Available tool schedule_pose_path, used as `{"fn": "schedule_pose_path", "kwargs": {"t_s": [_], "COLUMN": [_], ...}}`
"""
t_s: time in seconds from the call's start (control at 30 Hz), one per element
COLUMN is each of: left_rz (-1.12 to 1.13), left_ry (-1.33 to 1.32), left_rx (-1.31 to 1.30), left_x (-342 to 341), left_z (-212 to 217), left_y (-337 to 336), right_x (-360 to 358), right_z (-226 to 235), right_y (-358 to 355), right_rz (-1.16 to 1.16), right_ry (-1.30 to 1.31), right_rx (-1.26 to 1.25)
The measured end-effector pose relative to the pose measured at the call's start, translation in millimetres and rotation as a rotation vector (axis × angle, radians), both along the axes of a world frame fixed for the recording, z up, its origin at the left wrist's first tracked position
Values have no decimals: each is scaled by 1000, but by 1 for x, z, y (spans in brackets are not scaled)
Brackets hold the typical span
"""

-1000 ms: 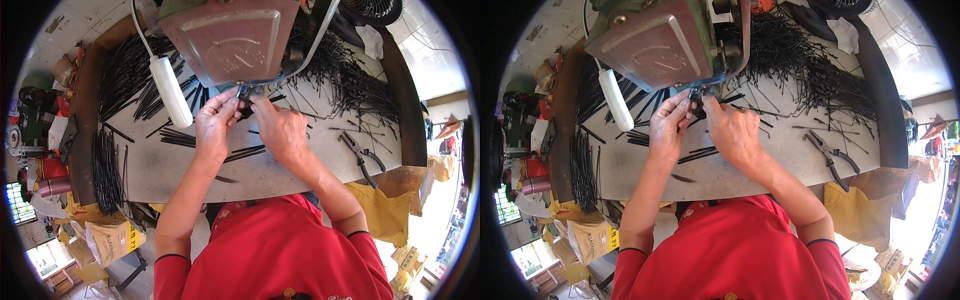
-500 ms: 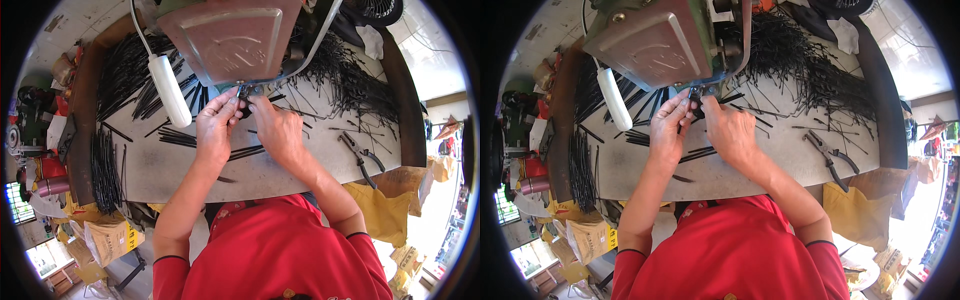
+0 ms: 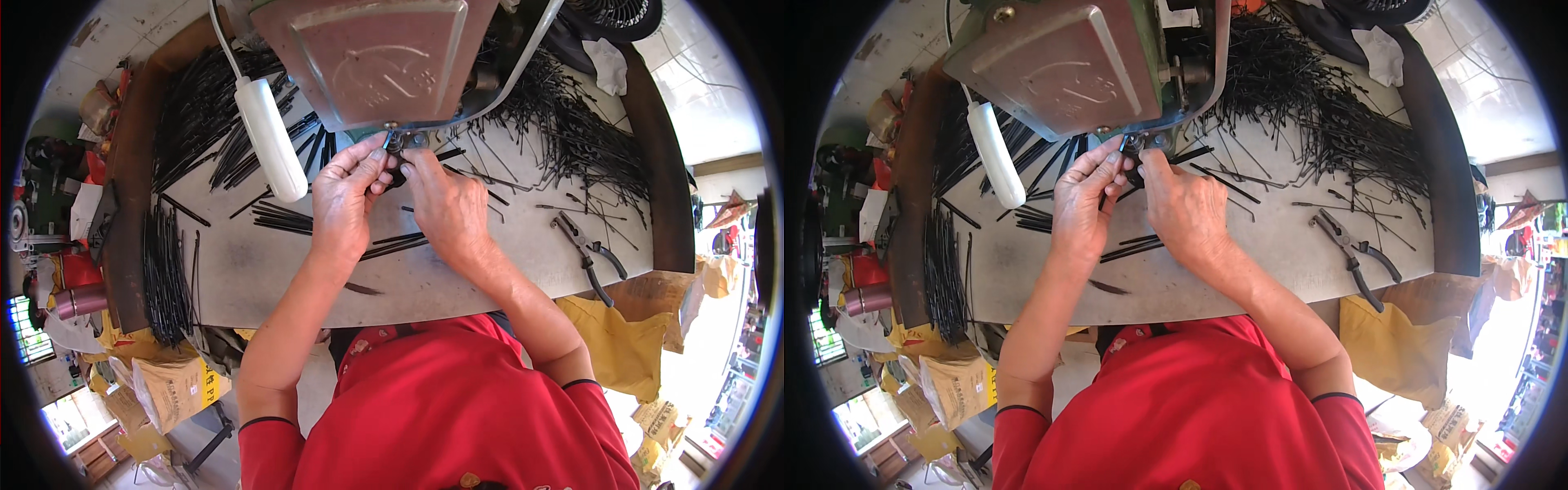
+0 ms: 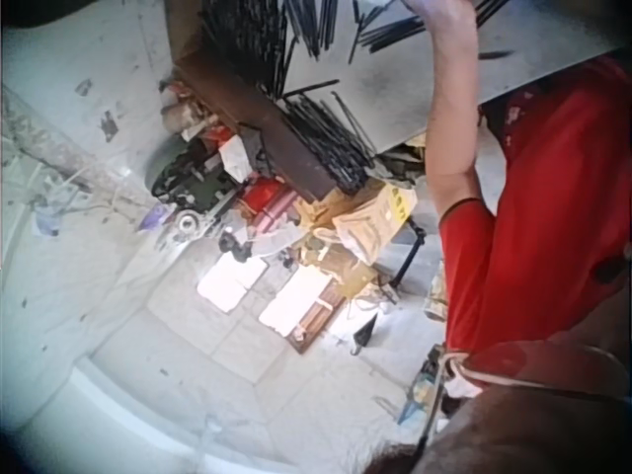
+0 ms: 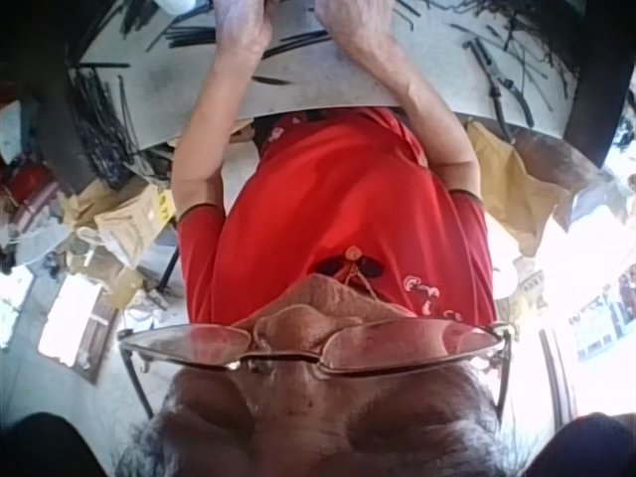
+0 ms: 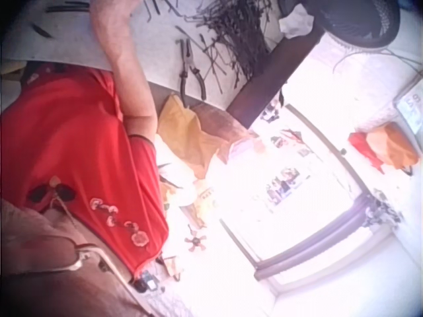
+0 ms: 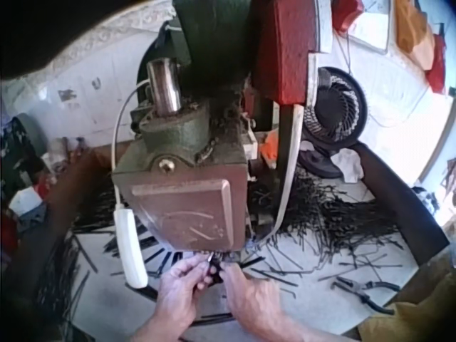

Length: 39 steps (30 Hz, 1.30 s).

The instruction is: The person inserts thin black metal rods into a machine to attach small metal components. They repeatedly pick up rods, feed them into the device, and place the finished pieces on the table. The person also uses pliers to adjust or remove parts from the machine during the process.

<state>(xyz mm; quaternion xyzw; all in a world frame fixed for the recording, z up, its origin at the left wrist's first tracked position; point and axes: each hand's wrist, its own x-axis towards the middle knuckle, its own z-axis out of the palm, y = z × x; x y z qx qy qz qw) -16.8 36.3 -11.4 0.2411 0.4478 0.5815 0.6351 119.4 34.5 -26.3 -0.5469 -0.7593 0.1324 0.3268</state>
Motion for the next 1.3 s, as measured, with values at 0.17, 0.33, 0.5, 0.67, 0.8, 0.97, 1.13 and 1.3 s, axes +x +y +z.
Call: {"fn": "schedule_pose_path", "kwargs": {"t_s": [0.17, 0.33, 0.5, 0.67, 0.8, 0.97, 1.13, 1.3], "left_rz": [-20, -43, -60, -60, -147, -183, -110, -86], "left_ry": [13, 47, 35, 211, 876, 784, 734, 830], "left_rx": [-24, 37, -22, 15, 130, 52, 155, 230], "left_x": [-3, -7, -10, -9, -11, -15, -14, -16], "left_z": [1, -4, -10, -6, 25, 25, 17, 17], "left_y": [0, 3, 3, 2, 4, 7, 8, 4], "right_x": [-2, 1, 0, 2, 6, 7, 8, 22], "right_z": [0, 1, -2, 2, 22, 9, 7, 8], "right_y": [-1, 1, -2, -2, 6, 5, 11, 10], "right_rz": [-7, 2, -1, -2, 86, 82, 98, 94], "right_ry": [13, 24, 47, -16, -119, 37, 94, -20], "right_rx": [5, -32, -24, -26, -61, -69, -59, -18]}}
